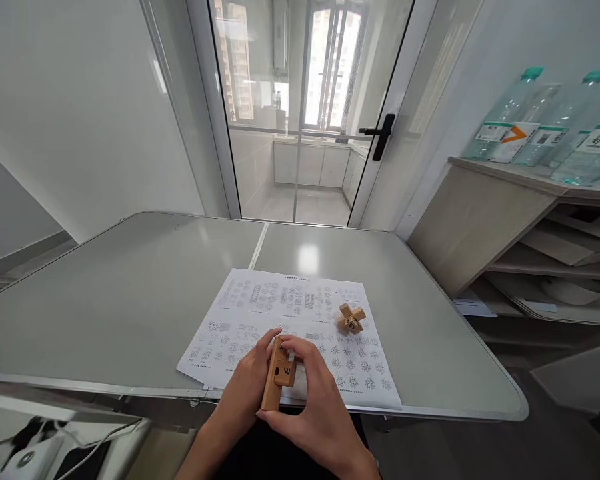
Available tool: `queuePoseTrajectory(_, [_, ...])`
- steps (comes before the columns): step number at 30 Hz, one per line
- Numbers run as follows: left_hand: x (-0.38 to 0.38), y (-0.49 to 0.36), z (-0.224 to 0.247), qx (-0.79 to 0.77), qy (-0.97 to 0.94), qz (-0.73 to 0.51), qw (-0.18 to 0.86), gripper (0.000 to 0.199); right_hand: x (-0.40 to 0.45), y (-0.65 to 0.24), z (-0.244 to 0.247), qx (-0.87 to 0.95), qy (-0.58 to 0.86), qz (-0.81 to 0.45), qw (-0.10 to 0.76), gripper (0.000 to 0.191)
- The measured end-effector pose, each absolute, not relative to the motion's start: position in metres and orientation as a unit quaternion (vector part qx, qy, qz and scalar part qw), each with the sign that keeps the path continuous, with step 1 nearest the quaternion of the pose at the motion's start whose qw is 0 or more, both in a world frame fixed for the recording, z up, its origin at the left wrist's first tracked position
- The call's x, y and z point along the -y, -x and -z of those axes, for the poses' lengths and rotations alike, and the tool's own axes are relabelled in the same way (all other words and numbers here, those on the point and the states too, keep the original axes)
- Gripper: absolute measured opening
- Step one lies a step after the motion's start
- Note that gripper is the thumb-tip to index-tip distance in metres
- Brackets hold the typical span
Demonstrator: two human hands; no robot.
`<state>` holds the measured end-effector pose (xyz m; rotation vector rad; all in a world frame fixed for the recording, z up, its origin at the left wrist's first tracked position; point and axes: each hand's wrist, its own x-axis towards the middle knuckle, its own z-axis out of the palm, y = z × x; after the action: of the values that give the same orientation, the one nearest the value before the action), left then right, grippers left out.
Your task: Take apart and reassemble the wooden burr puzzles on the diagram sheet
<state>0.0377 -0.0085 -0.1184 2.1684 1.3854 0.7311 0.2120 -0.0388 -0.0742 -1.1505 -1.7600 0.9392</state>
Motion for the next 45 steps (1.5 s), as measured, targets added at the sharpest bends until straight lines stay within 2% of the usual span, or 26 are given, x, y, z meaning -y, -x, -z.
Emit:
queuePoseTrajectory(4, [0.009, -0.038, 0.114, -0.497, -0.79, -0.268, 0.239, 0.068, 0.04, -0.213, 0.074, 0.698, 0.454, -0.367, 0.416, 0.074])
queuePoseTrajectory(10, [0.01, -0.033, 0.113, -0.488, -0.764, -0.311, 0.284, 0.07, 0.039, -0.213, 0.072, 0.689, 0.444, -0.363, 0.444, 0.07])
queuePoseTrajectory(13, [0.011, -0.033, 0.11, -0.481, -0.76, -0.328, 0.288, 0.061, 0.037, -0.217, 0.073, 0.68, 0.441, -0.368, 0.455, 0.068])
queuePoseTrajectory(19, [0.011, -0.041, 0.102, -0.48, -0.801, -0.285, 0.217, 0.034, 0.037, -0.223, 0.073, 0.683, 0.449, -0.377, 0.436, 0.068])
queuePoseTrajectory(33, [0.008, -0.043, 0.102, -0.493, -0.813, -0.263, 0.165, 0.038, 0.042, -0.223, 0.07, 0.693, 0.457, -0.341, 0.441, 0.064])
queuePoseTrajectory(36, [0.009, -0.039, 0.098, -0.462, -0.808, -0.284, 0.231, 0.043, 0.042, -0.225, 0.069, 0.689, 0.45, -0.357, 0.441, 0.066])
queuePoseTrajectory(41, [0.013, -0.027, 0.083, -0.419, -0.721, -0.347, 0.429, 0.049, 0.04, -0.232, 0.068, 0.656, 0.443, -0.405, 0.457, 0.065])
queuePoseTrajectory(45, [0.012, -0.02, 0.076, -0.373, -0.647, -0.35, 0.566, 0.035, 0.038, -0.235, 0.069, 0.646, 0.434, -0.415, 0.472, 0.067])
